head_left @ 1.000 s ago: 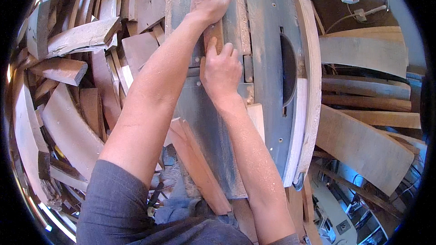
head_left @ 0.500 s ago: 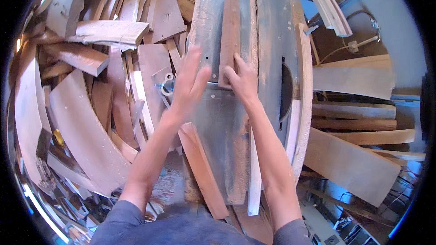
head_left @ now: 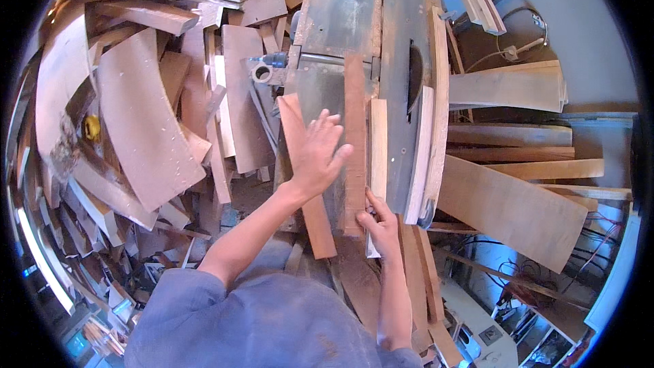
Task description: The person uses a table saw to cut long wooden planks into smaller pieces. They feed the wood through the saw blade one at a time, guiding it with both hands, and then stack the cut pieces on a nearby workbench. The process is repeated for several different planks throughout the video.
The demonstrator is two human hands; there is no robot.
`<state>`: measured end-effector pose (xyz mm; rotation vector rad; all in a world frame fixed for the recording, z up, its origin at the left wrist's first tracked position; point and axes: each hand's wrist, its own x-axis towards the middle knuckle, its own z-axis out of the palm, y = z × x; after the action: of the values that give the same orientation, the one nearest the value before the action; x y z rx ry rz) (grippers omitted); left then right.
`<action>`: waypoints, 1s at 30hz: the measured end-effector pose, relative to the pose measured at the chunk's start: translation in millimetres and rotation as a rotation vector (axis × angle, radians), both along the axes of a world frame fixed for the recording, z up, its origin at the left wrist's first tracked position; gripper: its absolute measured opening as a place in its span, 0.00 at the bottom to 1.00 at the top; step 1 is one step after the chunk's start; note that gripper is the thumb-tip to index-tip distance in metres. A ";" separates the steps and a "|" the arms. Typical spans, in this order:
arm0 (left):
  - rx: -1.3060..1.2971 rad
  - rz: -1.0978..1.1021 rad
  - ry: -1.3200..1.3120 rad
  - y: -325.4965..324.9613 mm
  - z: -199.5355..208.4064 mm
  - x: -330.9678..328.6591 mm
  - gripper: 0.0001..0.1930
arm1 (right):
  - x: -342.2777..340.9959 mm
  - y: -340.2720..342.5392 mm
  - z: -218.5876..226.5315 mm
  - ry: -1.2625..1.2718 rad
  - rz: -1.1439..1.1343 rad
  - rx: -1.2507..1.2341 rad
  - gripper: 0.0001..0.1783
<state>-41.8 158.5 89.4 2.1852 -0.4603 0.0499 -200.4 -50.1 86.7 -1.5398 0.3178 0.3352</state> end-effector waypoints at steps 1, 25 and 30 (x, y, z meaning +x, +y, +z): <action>0.090 -0.016 -0.002 -9.6 -3.7 -2.9 0.27 | -12.3 1.3 -5.5 -0.043 0.083 -0.231 0.44; 0.520 0.145 -0.226 -46.5 -91.5 138.2 0.31 | 74.8 89.5 -42.0 -0.363 0.182 -1.114 0.34; 0.556 0.088 -0.184 -49.9 -78.0 184.9 0.32 | 118.2 88.2 -49.9 -0.386 0.166 -1.127 0.34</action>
<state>143.1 108.6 11.3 2.7622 -0.5260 0.1917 -82.3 38.1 36.8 -2.6953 0.0476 -0.0627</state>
